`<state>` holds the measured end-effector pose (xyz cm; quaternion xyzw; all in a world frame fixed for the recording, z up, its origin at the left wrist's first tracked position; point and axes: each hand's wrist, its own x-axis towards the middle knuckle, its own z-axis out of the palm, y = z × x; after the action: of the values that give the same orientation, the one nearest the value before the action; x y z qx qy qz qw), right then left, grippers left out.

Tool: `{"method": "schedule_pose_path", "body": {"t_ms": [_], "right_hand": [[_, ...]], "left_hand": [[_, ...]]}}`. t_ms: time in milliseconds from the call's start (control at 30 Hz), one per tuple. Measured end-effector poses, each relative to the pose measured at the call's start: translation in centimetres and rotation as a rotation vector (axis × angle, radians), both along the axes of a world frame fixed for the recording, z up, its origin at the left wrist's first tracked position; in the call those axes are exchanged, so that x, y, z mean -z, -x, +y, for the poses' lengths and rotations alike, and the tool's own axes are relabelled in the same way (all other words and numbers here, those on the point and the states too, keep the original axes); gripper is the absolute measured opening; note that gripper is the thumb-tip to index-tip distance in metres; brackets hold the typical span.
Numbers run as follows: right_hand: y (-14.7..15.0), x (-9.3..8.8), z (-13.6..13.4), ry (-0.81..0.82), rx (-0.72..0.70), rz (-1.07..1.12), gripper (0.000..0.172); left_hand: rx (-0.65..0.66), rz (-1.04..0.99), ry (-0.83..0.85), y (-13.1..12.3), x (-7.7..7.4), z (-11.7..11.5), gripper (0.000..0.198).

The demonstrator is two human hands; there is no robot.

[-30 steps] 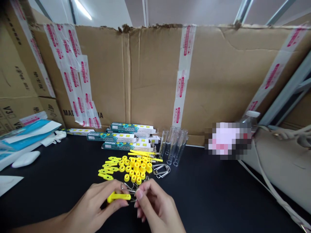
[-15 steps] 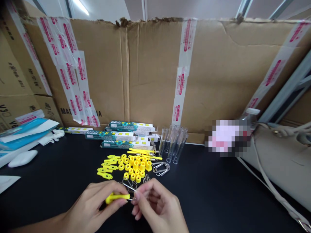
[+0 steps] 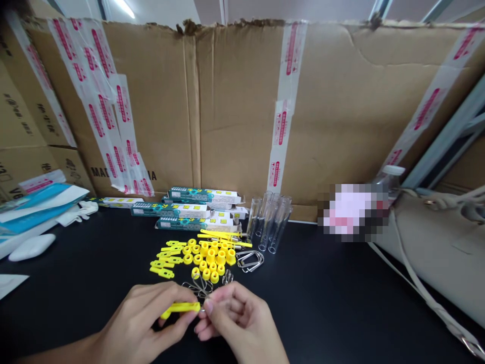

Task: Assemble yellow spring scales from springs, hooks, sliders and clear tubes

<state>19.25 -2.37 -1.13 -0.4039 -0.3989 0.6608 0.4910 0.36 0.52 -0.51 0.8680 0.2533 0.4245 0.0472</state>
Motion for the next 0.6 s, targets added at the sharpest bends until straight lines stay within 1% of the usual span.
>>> {"method": "schedule_pose_path", "body": {"t_ms": [133, 267, 367, 500, 600], "right_hand": [[0.03, 0.06, 0.03, 0.083, -0.054, 0.051, 0.043], [0.14, 0.02, -0.17, 0.141, -0.164, 0.082, 0.045], [0.18, -0.05, -0.29, 0.175, -0.201, 0.091, 0.045], [0.12, 0.06, -0.25, 0.146, -0.209, 0.13, 0.047], [0.09, 0.31, -0.14, 0.087, -0.235, 0.095, 0.048]], "left_hand": [[-0.025, 0.036, -0.08, 0.03, -0.06, 0.09, 0.011], [-0.031, 0.114, -0.083, 0.38, -0.05, 0.16, 0.015], [-0.037, 0.143, -0.09, 0.59, 0.04, 0.19, 0.018], [0.027, 0.163, -0.066, 0.55, -0.12, 0.17, 0.024], [0.075, 0.166, -0.066, 0.42, -0.41, 0.12, 0.023]]}}
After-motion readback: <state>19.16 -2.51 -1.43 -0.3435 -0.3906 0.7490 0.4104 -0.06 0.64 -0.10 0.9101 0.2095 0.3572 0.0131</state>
